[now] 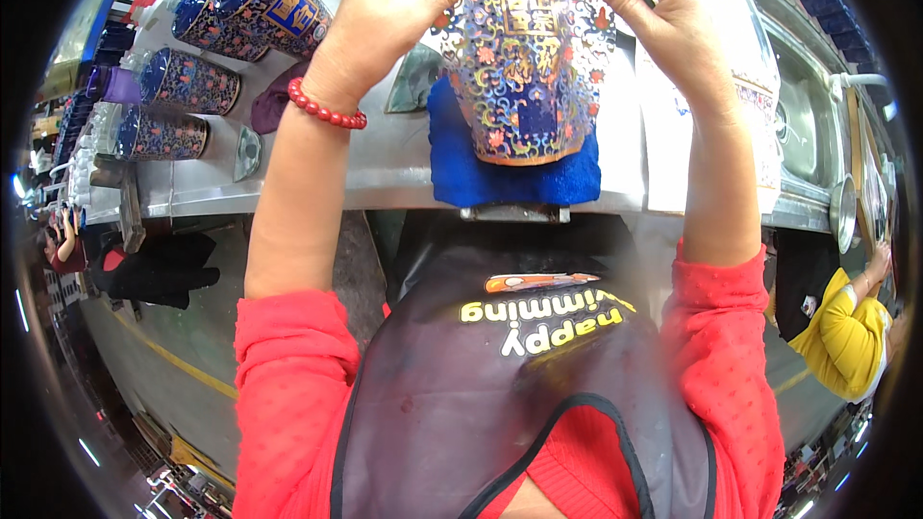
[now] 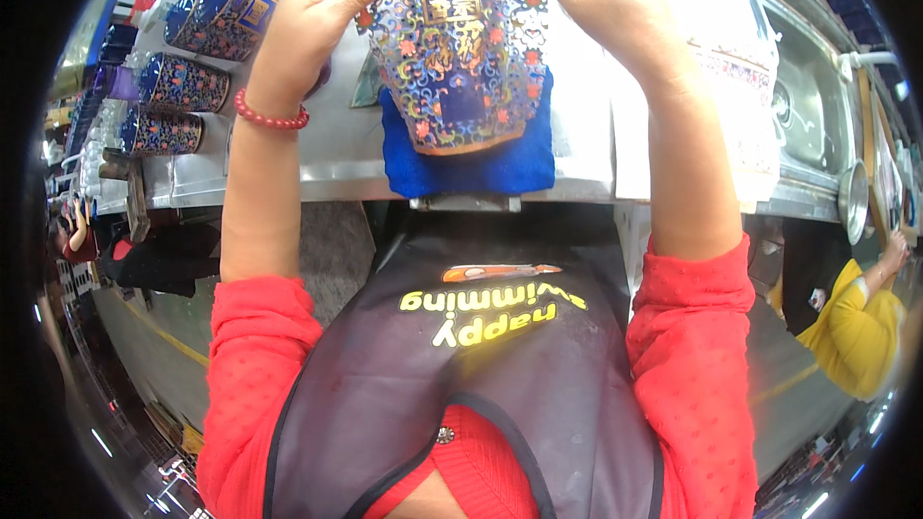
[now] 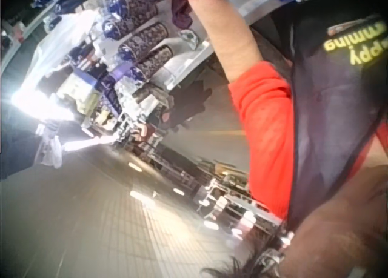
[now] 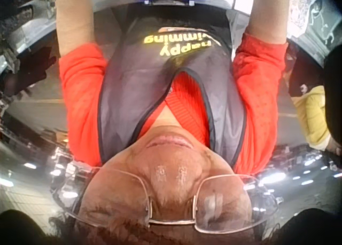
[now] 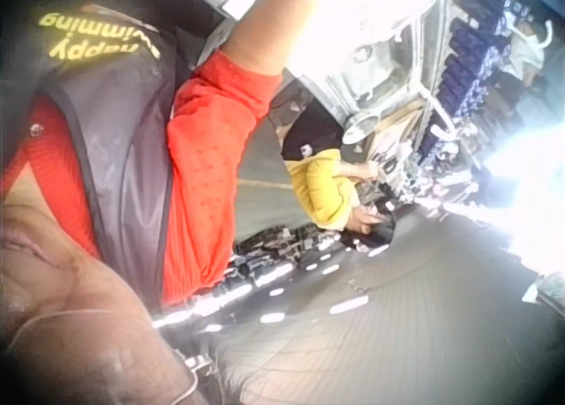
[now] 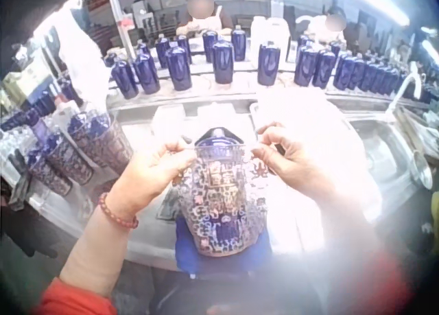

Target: The person applies decorative stickers to a blue ceramic bottle. They peel stickers from a sheet, position them on the bottle, and smooth them with a green tool and fingers. The person repeats this process for multiple stickers on the same bottle.

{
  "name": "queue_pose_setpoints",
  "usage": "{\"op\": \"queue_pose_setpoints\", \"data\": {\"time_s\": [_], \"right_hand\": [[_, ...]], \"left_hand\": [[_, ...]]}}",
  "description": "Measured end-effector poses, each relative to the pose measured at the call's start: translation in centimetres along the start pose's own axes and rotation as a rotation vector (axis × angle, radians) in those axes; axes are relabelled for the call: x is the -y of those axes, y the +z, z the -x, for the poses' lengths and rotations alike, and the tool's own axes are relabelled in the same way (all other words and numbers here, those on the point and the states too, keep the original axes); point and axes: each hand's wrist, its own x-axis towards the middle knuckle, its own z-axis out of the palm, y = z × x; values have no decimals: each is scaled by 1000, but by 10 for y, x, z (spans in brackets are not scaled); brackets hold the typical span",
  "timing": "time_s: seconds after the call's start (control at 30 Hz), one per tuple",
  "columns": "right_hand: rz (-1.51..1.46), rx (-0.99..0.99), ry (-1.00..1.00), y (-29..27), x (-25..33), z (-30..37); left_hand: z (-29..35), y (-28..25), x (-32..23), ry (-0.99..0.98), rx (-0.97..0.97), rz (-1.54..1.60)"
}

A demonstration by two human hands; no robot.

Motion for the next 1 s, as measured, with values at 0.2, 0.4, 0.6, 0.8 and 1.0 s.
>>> {"op": "queue_pose_setpoints", "data": {"time_s": [0.2, 0.4, 0.6, 0.8, 1.0], "right_hand": [[-321, 76, 115, 21, -26, -5], [-411, 123, 244, 21, -16, -15], [-420, 112, 186, 21, -13, -22], [-186, -114, 161, 25, -4, -23], [-46, 14, -68, 25, 27, 29]], "left_hand": [[-1, 4, 7, -109, -63, 182], [-5, 10, 12, -181, -129, 259], [-9, 15, 24, -190, -146, 340], [-5, 18, 20, -77, -408, 44], [49, 34, -4, 225, -198, -405]]}}
